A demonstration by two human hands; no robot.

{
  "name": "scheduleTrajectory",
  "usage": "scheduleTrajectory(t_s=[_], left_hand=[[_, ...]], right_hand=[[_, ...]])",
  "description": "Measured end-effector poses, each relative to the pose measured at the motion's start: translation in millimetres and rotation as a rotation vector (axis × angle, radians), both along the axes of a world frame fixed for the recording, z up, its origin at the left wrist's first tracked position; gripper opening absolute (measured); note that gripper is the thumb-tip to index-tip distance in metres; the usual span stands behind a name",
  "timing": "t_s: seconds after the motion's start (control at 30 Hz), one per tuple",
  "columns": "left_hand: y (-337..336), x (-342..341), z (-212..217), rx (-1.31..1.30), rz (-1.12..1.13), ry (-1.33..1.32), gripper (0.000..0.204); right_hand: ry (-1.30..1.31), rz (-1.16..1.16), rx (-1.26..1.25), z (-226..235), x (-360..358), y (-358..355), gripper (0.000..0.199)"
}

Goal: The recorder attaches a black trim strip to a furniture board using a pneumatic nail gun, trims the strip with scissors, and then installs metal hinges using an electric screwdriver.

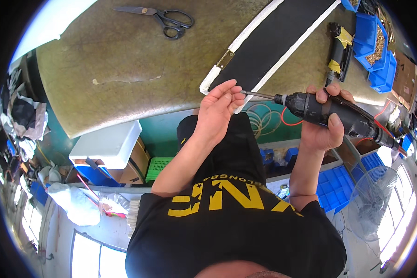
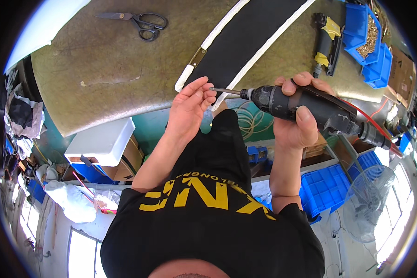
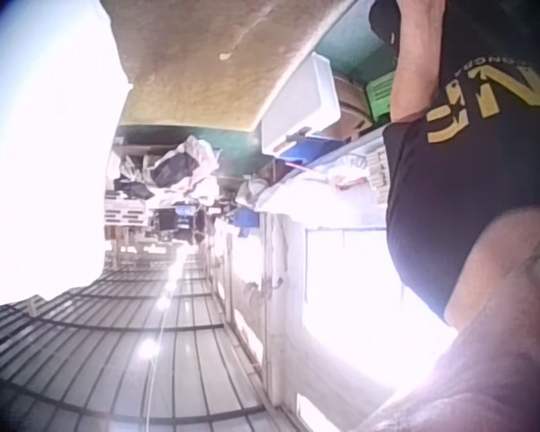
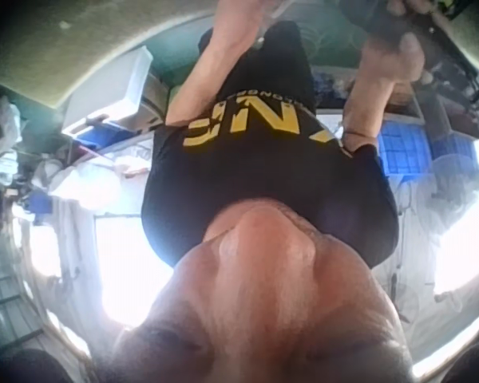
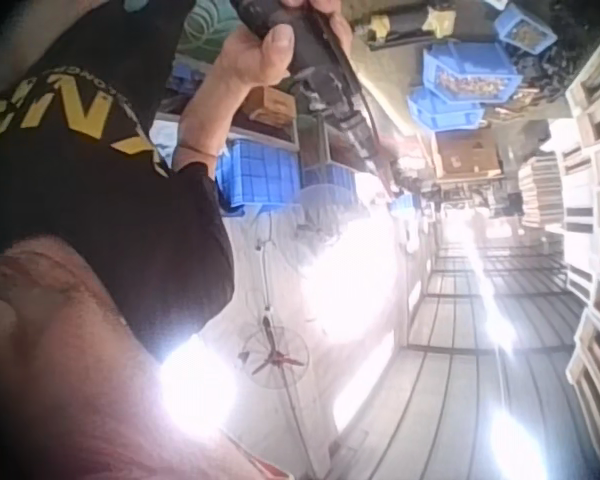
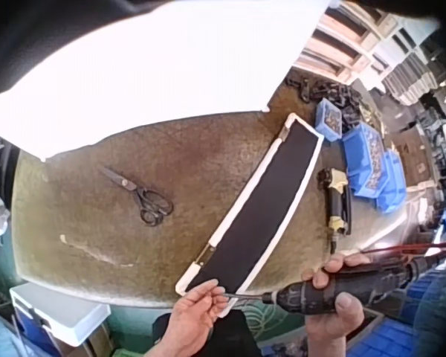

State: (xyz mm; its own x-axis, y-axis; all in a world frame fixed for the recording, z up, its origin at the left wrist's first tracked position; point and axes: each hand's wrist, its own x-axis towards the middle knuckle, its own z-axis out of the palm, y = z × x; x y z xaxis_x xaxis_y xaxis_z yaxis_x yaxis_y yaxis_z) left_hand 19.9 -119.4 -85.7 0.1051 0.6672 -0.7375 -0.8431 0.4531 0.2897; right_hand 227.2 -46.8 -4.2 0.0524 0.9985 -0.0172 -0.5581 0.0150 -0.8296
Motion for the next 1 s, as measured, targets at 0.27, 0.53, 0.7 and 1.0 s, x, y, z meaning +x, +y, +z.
scheduleTrajectory(t_s=[0.27, 0.53, 0.7, 1.0], left_hand=[[4, 3, 10, 0.026, -0.02, 0.022, 0.026], [0, 6, 2, 0.078, 0.048, -0.103, 0.026], [-1, 1, 8, 0.065, 0.056, -0.247, 0.029], [-5, -35, -12, 0.208, -0.405, 1.631, 0.039]], right_hand=[[-0.001, 0.078, -0.018, -4, -4, 0, 0.053], [0.009, 0.075, -0.011, -5, -11, 2, 0.053], [0.012, 0.053, 0.041, -5, -18, -1, 0.054], [-0.297, 0.103, 0.276, 12, -55, 14, 0.055]])
